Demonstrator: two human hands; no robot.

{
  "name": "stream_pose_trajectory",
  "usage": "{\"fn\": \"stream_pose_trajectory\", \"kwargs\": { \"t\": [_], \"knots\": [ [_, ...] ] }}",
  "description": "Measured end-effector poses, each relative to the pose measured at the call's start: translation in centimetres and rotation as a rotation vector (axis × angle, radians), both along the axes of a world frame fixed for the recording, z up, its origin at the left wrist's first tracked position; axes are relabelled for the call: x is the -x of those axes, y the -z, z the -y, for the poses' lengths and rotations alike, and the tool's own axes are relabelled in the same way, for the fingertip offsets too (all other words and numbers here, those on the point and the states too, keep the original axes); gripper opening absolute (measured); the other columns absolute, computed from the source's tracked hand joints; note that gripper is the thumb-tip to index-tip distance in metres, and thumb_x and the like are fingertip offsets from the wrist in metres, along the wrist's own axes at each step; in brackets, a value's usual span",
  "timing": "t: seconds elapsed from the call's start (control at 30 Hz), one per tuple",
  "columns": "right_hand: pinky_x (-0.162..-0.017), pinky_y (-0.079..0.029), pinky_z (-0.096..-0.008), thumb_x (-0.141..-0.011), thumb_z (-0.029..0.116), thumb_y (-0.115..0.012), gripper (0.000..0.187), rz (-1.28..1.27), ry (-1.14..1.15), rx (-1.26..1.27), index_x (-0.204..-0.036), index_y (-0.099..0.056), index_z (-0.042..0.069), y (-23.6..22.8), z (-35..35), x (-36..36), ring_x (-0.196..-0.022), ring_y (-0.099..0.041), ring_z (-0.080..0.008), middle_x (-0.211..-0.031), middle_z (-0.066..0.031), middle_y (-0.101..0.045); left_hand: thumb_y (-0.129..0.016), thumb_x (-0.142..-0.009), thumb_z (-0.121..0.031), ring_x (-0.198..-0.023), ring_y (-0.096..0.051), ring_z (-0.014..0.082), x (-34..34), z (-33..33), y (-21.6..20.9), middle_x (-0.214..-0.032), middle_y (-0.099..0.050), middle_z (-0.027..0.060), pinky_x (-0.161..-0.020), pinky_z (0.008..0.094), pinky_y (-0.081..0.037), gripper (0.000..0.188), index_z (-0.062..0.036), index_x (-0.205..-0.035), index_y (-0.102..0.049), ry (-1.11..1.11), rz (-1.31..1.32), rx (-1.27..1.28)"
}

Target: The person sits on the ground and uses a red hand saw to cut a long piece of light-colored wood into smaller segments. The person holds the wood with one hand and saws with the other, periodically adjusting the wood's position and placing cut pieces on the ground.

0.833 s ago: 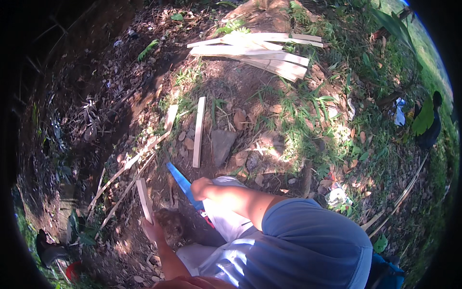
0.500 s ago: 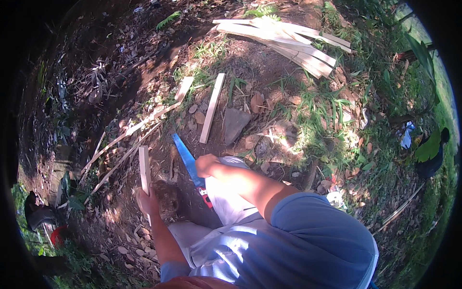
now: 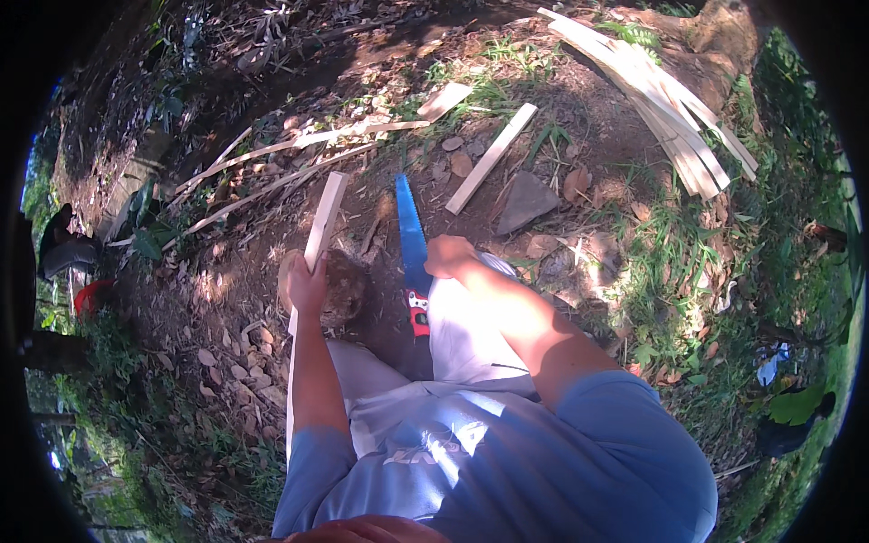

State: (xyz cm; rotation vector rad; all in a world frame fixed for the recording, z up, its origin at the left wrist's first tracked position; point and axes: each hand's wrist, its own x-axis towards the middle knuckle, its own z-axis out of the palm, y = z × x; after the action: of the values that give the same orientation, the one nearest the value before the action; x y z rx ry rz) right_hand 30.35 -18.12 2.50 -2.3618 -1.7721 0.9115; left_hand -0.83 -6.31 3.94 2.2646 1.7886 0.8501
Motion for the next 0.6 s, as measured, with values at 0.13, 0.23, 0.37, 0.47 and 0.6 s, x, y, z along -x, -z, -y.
{"fn": "stream_pose_trajectory", "kwargs": {
  "t": [0.13, 0.23, 0.37, 0.47, 0.6],
  "knots": [
    [-0.097, -0.057, -0.0488, -0.091, 0.037, -0.073, 0.033, 0.02, 0.001, -0.027, -0.105, -0.08, 0.009, -0.1, 0.2, 0.1, -0.112, -0.072, -0.0388, -0.114, -0.0187, -0.076, -0.075, -0.093, -0.051, -0.096, -0.069, 0.0425, 0.2, -0.1, -0.6, -0.105, -0.072, 0.0216, -0.084, 0.0511, -0.053, 0.054, -0.0036, -0.117, -0.07, 0.081, 0.169, 0.05],
    [-0.098, -0.057, -0.0481, -0.092, 0.037, -0.073, 0.032, 0.035, 0.005, -0.021, -0.106, -0.081, 0.009, -0.4, 0.2, 0.5, -0.111, -0.072, -0.0389, -0.115, -0.0188, -0.076, -0.077, -0.092, -0.049, -0.1, -0.071, 0.0413, 0.7, -0.2, -0.8, -0.111, -0.073, 0.0221, -0.086, 0.0494, -0.054, 0.055, -0.0048, -0.125, -0.071, 0.056, 0.173, 0.119],
    [-0.098, -0.057, -0.0481, -0.092, 0.036, -0.072, 0.035, 0.044, -0.002, 0.004, -0.109, -0.08, 0.006, -1.2, 0.1, 0.8, -0.113, -0.072, -0.039, -0.115, -0.0201, -0.076, -0.077, -0.093, -0.048, -0.1, -0.07, 0.041, 0.7, -0.3, -0.6, -0.109, -0.073, 0.0218, -0.086, 0.0484, -0.054, 0.054, -0.0031, -0.122, -0.071, 0.041, 0.167, 0.113],
    [-0.099, -0.057, -0.0474, -0.088, 0.028, -0.069, 0.037, 0.033, 0.01, 0.022, -0.113, -0.079, 0.003, -2.1, 0.2, 1.1, -0.114, -0.072, -0.0391, -0.118, -0.0213, -0.076, -0.076, -0.094, -0.045, -0.095, -0.069, 0.041, 0.7, -0.4, -0.6, -0.105, -0.072, 0.0221, -0.084, 0.049, -0.052, 0.05, -0.0012, -0.118, -0.071, 0.049, 0.152, 0.112],
    [-0.099, -0.058, -0.0473, -0.084, 0.021, -0.065, 0.039, 0.024, 0.013, 0.051, -0.115, -0.078, 0.001, -2.4, 0.3, 1.0, -0.114, -0.073, -0.0393, -0.118, -0.0222, -0.076, -0.076, -0.096, -0.039, -0.089, -0.066, 0.042, 0.5, -0.4, -1.2, -0.099, -0.069, 0.0232, -0.081, 0.0511, -0.05, 0.042, 0.0008, -0.11, -0.069, 0.127, 0.196, 0.173]
  ]
}}
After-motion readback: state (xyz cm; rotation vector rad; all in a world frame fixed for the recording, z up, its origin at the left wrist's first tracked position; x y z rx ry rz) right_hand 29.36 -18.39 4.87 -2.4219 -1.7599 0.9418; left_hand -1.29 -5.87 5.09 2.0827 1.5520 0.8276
